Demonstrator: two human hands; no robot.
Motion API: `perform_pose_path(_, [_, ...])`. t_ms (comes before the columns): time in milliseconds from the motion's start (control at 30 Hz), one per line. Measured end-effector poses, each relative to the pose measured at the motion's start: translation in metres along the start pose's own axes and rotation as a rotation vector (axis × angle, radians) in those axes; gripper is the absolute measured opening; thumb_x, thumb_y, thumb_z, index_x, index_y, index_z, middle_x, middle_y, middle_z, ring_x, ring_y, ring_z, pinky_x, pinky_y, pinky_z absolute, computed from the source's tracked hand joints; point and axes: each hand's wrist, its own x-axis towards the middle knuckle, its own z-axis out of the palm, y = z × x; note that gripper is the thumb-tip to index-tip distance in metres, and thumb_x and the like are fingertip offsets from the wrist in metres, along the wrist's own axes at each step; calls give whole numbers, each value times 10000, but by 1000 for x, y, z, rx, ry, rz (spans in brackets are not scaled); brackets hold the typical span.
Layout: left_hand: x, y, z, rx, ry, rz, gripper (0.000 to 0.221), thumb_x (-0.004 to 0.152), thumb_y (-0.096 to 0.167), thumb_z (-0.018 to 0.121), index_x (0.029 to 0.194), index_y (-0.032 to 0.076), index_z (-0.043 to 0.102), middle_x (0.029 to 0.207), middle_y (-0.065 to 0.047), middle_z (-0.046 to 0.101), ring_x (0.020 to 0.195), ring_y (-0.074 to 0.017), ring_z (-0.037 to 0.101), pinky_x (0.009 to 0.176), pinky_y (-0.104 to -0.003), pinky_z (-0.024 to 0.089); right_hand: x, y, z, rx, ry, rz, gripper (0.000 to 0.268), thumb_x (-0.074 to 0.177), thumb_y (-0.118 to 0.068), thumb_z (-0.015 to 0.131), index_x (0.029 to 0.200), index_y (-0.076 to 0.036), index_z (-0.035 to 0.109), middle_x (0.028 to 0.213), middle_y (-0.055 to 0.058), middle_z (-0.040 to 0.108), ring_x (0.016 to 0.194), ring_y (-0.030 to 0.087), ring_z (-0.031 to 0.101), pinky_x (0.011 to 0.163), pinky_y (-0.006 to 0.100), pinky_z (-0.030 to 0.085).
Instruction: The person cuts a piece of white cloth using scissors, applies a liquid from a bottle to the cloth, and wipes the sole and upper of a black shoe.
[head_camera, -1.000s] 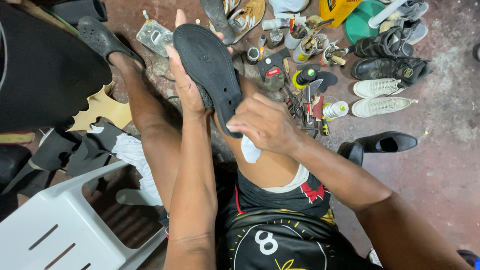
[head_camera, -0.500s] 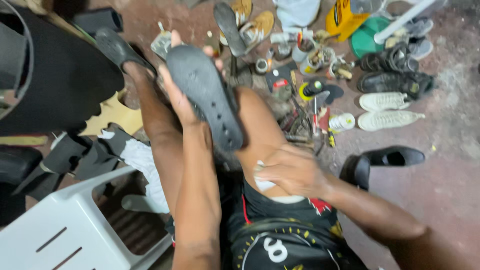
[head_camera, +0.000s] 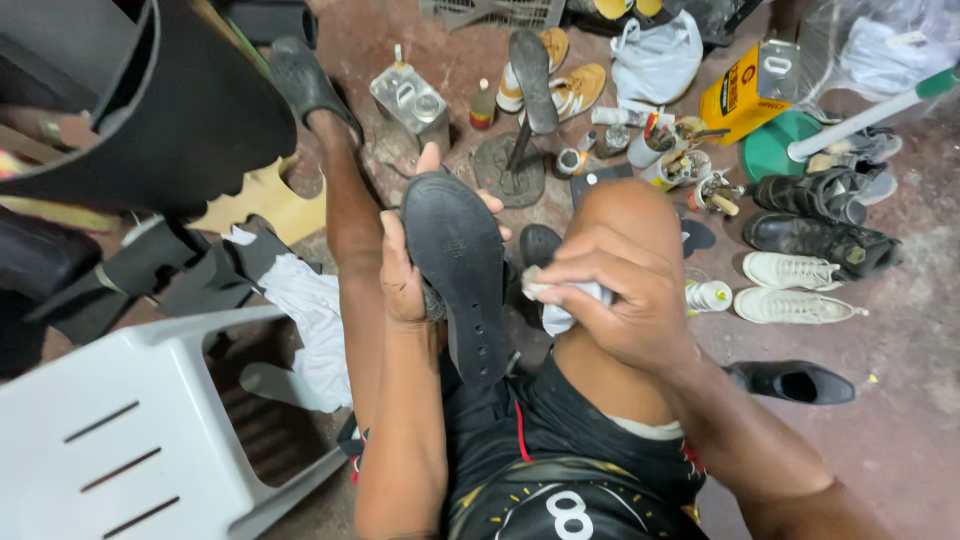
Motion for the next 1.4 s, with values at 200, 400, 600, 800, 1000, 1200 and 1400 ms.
perform_pose_path(200, [-27,-24,2,117,196,12,825,1128,531,435,1707,-11,206,1493,-118,519,1303,-196,555,1167,-335,432,50,-2,27,-374,-231,-357,158,863,-104,793,1010,-85,737,963,73,678,913,262,674,757,368,555])
perform_pose_path(400, [-35,-43,-25,139,-31,-172,876,1064,566,494,1675,16,192,1506,-148,524,1295,-286,589,1144,-396,466,100,35,12,-293,119,-309,67,1014,-43,763,1048,-64,709,1015,68,673,919,219,665,816,311,537])
perform_pose_path(600, [-32,-64,-71,-111,174,-185,850,1038,592,481,1678,116,189,1320,-223,618,1133,-363,676,963,-450,576,98,77,-3,283,232,63,72,1074,-22,725,1100,10,665,1001,34,651,865,74,604,797,212,493])
perform_pose_path(800, [-18,-62,-108,-237,256,-180,837,1033,637,460,1683,157,239,1293,-216,638,1065,-371,703,860,-448,615,82,98,-13,373,259,134,92,1067,7,741,1089,29,654,995,40,635,868,71,581,814,204,479])
perform_pose_path(1000, [-10,-70,-123,-293,301,-139,893,1008,700,441,1695,163,246,1282,-203,644,1066,-367,706,856,-442,625,79,97,-22,336,239,122,92,1083,14,737,1097,35,648,1014,55,635,857,76,578,812,207,488])
perform_pose_path(1200, [-3,-80,-128,-210,330,-184,843,1023,663,458,1673,157,279,1279,-202,646,1046,-369,706,854,-446,619,85,97,-28,350,268,127,97,1065,10,739,1063,38,646,1008,59,637,850,82,605,792,212,505])
perform_pose_path(1400, [6,-91,-138,-48,383,-263,791,1018,625,486,1626,137,348,1275,-195,657,1079,-347,689,943,-449,594,90,108,-34,421,281,191,104,1045,5,736,1086,34,645,1030,52,665,902,79,636,812,203,529])
